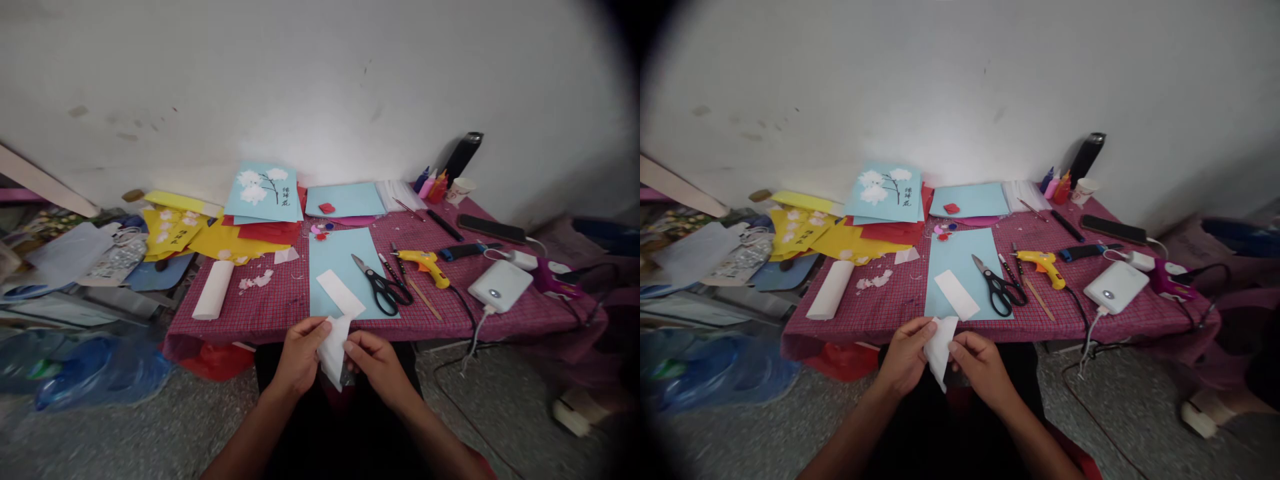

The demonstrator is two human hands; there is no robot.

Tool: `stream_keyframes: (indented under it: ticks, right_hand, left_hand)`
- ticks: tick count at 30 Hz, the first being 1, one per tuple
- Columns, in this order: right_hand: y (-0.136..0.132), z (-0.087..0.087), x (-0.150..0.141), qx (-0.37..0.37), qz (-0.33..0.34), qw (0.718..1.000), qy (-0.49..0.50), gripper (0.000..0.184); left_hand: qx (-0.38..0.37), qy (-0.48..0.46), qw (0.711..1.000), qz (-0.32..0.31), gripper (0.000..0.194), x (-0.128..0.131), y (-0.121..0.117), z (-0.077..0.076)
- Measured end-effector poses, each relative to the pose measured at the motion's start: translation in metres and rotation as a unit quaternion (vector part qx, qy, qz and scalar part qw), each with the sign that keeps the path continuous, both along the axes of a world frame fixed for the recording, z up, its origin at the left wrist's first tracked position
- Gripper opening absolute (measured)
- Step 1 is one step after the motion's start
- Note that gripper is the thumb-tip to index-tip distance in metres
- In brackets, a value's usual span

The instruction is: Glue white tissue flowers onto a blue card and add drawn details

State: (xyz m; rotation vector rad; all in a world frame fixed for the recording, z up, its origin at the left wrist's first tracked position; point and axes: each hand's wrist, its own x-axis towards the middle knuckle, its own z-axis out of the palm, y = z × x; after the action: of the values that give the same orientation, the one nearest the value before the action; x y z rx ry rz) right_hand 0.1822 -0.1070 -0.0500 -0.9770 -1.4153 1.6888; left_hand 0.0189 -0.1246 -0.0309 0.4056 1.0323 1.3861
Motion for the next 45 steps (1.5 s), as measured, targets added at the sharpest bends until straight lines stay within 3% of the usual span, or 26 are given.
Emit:
stream_keyframes:
  ticks: [2, 8, 12, 16, 22, 28, 45]
  right_hand:
    - [0.002, 0.0, -0.002, -0.002, -0.018, 1.0, 0.002, 0.033]
    - [0.009, 0.005, -0.002, -0.002, -0.071, 0.997, 0.008, 0.035]
    - [0.005, 0.007, 0.003, -0.013, -0.014, 1.0, 0.023, 0.031]
    - [-0.004, 0.003, 0.005, -0.013, 0.05, 0.999, -0.002, 0.028]
    - [-0.003, -0.005, 0.006, -0.046, 0.015, 0.999, -0.015, 0.032]
    - [-0.001, -0.007, 0.006, -0.093, 0.002, 0.995, 0.021, 0.037]
    - [0.002, -0.008, 0.002, -0.126, -0.004, 0.991, 0.044, 0.041]
  left_hand:
    - [0.018, -0.003, 1.0, -0.011, 0.035, 0.0, -0.001, 0.0]
    - [0.031, 0.057, 0.988, -0.139, 0.033, -0.001, -0.009, -0.006]
    - [0.019, 0.075, 0.994, -0.079, 0.033, -0.001, -0.007, -0.009]
    - [-0.009, 0.034, 0.999, -0.028, 0.036, -0.001, -0.002, -0.007]
    - [-0.001, -0.032, 0.998, -0.055, 0.034, -0.003, -0.002, -0.004]
    - [0.004, 0.007, 0.994, -0.112, 0.032, -0.012, -0.008, -0.008]
    - [-0.007, 0.068, 0.995, -0.069, 0.036, -0.007, -0.003, -0.009]
